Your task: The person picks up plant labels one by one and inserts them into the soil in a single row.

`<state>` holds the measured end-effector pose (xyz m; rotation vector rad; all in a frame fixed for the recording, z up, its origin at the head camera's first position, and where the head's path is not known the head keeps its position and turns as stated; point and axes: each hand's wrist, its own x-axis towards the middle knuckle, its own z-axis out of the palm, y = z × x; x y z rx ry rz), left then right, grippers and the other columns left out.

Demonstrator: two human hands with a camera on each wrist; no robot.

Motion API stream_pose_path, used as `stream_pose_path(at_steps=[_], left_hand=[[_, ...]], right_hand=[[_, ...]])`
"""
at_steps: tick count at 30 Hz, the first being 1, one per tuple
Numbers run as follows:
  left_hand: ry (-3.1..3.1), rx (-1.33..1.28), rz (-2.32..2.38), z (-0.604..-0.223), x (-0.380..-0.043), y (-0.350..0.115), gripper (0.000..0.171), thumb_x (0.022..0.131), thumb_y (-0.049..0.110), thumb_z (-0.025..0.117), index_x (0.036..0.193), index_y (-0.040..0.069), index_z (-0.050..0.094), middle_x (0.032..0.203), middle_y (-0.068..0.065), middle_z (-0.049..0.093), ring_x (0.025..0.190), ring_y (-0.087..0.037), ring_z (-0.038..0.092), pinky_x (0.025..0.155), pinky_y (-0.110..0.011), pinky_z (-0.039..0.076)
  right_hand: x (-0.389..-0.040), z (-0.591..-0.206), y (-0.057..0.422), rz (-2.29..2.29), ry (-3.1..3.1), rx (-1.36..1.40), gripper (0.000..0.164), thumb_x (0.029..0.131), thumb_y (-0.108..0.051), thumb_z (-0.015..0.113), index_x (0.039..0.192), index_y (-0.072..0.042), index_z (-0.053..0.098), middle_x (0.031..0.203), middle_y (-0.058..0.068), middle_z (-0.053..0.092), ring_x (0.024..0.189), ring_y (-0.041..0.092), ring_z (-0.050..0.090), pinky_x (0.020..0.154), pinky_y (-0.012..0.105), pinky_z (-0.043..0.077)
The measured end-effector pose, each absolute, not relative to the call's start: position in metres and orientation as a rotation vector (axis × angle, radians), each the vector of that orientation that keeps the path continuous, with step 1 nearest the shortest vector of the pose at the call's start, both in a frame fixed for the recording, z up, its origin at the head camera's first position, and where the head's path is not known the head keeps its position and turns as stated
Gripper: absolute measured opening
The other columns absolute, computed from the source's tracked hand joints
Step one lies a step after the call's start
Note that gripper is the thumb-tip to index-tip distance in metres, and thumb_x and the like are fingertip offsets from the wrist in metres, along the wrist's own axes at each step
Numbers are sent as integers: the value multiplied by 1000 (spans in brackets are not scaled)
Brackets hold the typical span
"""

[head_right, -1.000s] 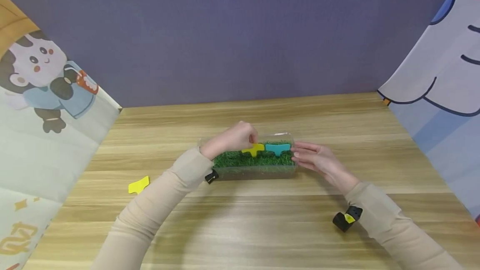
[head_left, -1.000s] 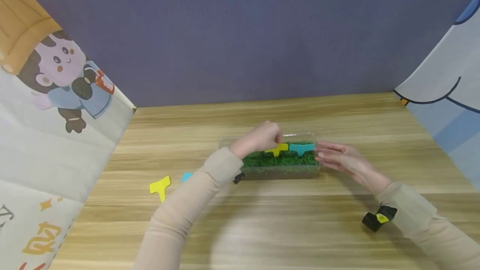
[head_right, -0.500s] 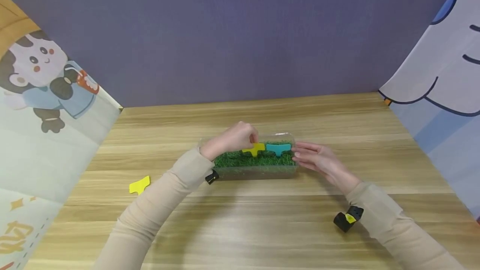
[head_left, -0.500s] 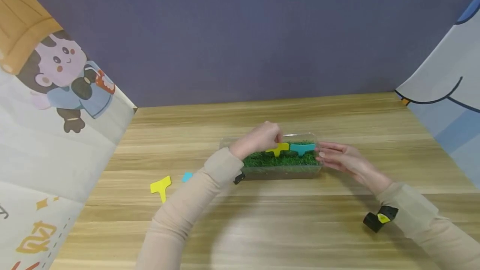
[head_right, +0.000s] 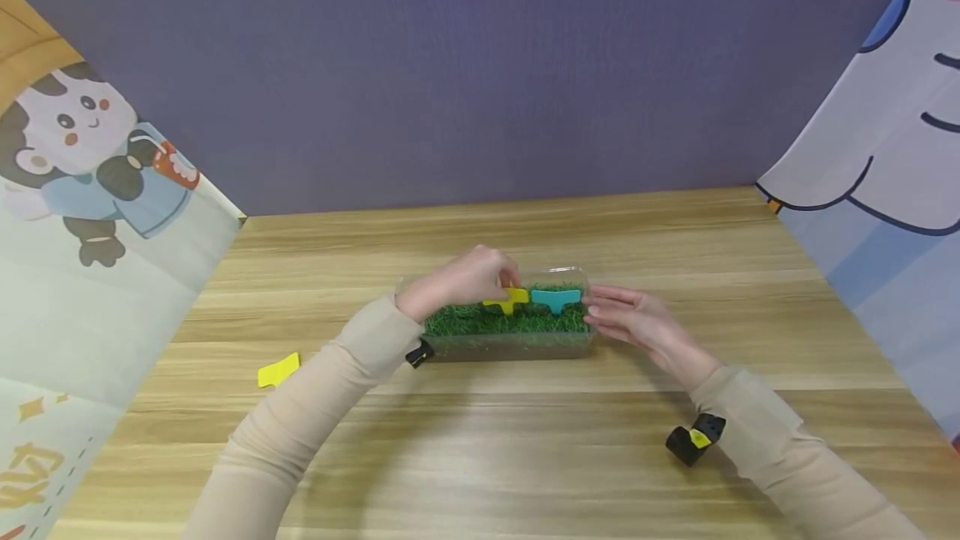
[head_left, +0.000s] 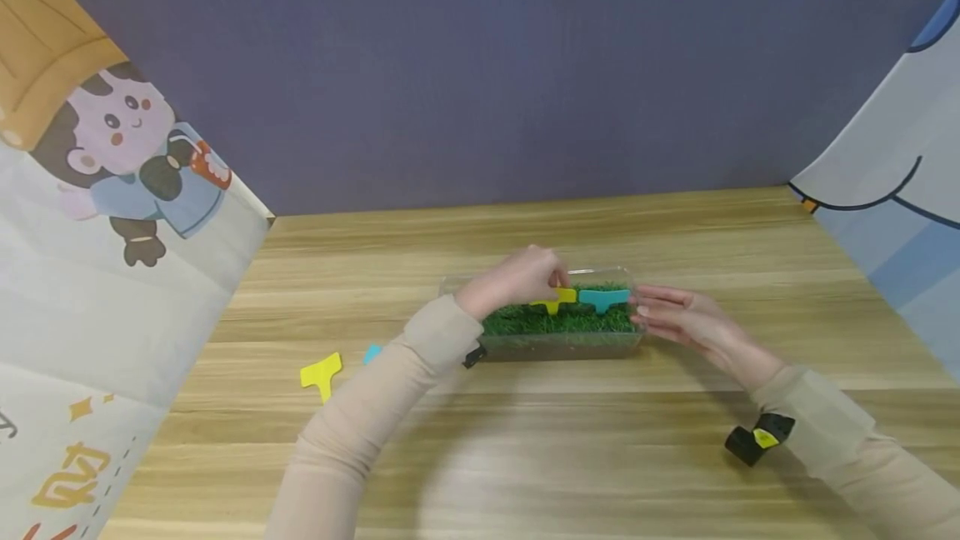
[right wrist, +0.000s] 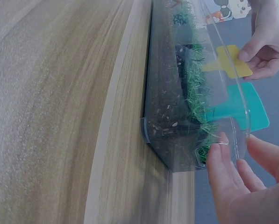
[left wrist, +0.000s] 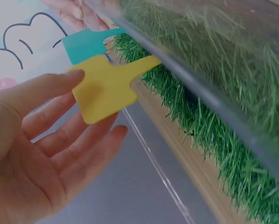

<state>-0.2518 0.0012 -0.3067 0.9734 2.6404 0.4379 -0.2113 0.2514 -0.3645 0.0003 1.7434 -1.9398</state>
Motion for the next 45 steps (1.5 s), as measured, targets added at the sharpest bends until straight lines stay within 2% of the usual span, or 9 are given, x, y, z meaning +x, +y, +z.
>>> stream_pose_path(at_steps=[11, 15, 30, 45], left_hand=[[2614, 932, 503, -296, -243, -21, 35, 84, 23, 59, 115, 7, 57, 111, -6, 59, 99, -16, 55, 83, -24, 45], [2628, 955, 514, -290, -238, -33, 34, 85, 22, 58, 115, 5, 56, 112, -8, 59, 100, -18, 55, 84, -26, 45], [2711, 929, 540, -282, -195, -120, 35, 83, 21, 60, 111, -1, 57, 108, -13, 60, 97, -25, 55, 84, -35, 46], [2699, 795, 530, -289, -187, -172, 34, 82, 18, 61, 109, -3, 57, 107, -16, 59, 97, -29, 55, 83, -39, 46]], right_hand=[[-212, -364, 252, -1902, 1781, -9, 68, 81, -9, 62, 135, 3, 23, 102, -10, 62, 97, 14, 59, 88, 27, 43], [-211, -365, 252, -1894, 1792, -10, 68, 81, -10, 62, 135, 3, 22, 103, -10, 61, 96, 13, 59, 88, 27, 43], [-168, -370, 234, -1948, 1787, 47, 69, 81, -8, 61, 136, 3, 21, 102, -11, 62, 96, 14, 59, 87, 26, 44], [-168, -369, 235, -1971, 1766, 28, 67, 82, -8, 60, 135, 4, 21, 104, -8, 61, 97, 14, 59, 87, 25, 44]])
